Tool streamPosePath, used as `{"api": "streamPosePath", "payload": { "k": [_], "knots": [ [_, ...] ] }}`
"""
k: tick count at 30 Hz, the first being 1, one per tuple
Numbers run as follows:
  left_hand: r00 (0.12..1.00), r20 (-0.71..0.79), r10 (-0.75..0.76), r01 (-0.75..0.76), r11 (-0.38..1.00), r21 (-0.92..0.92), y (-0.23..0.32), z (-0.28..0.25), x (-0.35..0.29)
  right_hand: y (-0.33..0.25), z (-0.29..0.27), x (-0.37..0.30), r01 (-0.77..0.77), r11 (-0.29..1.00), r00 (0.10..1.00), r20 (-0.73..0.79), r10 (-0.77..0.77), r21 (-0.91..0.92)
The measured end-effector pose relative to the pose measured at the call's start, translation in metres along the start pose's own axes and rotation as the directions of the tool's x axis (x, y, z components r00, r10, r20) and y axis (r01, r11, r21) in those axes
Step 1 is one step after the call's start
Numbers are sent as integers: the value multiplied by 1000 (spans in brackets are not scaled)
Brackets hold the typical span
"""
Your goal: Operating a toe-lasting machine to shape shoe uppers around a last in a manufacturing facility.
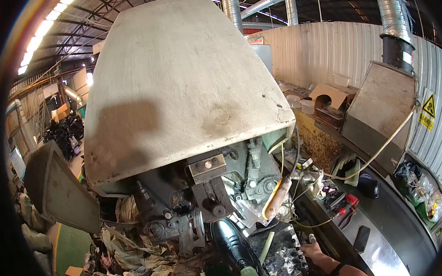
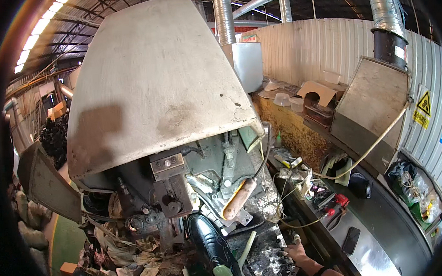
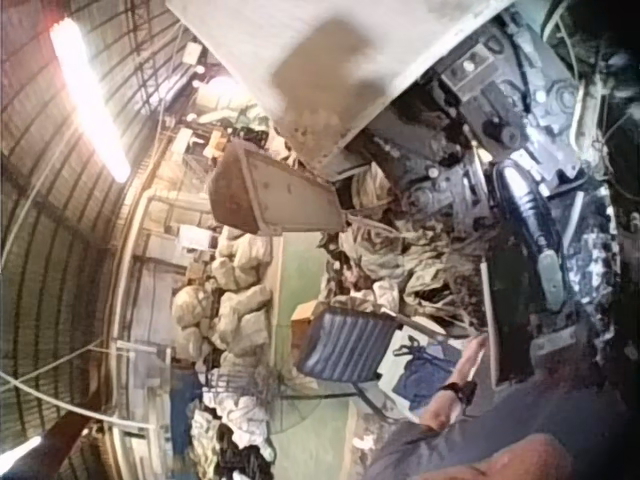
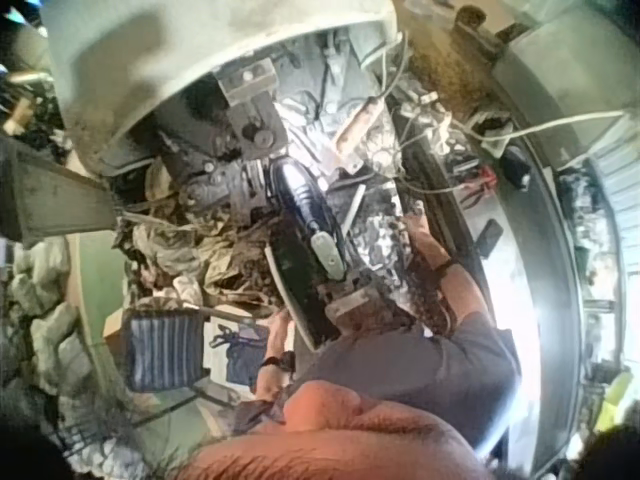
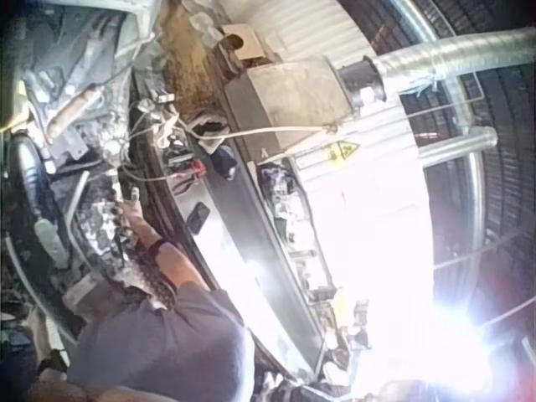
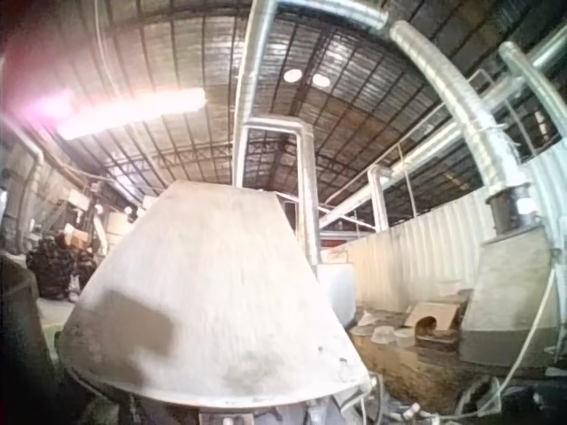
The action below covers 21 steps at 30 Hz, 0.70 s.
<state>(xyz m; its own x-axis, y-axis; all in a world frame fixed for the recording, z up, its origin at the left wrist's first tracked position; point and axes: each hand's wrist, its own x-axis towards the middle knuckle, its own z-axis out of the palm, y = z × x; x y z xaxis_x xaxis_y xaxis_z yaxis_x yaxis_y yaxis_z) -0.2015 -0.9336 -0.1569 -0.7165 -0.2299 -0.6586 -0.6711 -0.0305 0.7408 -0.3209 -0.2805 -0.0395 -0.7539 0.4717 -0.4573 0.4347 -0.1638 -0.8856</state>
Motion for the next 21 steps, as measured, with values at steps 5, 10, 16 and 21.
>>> {"api": "streamPosePath", "payload": {
  "k": [5, 10, 16, 21],
  "knots": [
    [991, -100, 89, -81, 993, 81, -4, 25, 19, -39, -2, -62, 60, 989, 998, 0, -61, 136],
    [947, -259, 192, -149, 973, 177, -8, 34, 20, -58, 11, -68, 117, 985, 983, 129, -133, 125],
    [974, -128, 186, -184, 982, 31, 219, 126, -140, -114, 48, -106, 451, 890, 854, 318, -411, -61],
    [742, 15, 671, -647, 721, -247, 304, 189, -185, -117, 75, -131, 692, 527, 721, 424, -549, -494]
  ]
}}
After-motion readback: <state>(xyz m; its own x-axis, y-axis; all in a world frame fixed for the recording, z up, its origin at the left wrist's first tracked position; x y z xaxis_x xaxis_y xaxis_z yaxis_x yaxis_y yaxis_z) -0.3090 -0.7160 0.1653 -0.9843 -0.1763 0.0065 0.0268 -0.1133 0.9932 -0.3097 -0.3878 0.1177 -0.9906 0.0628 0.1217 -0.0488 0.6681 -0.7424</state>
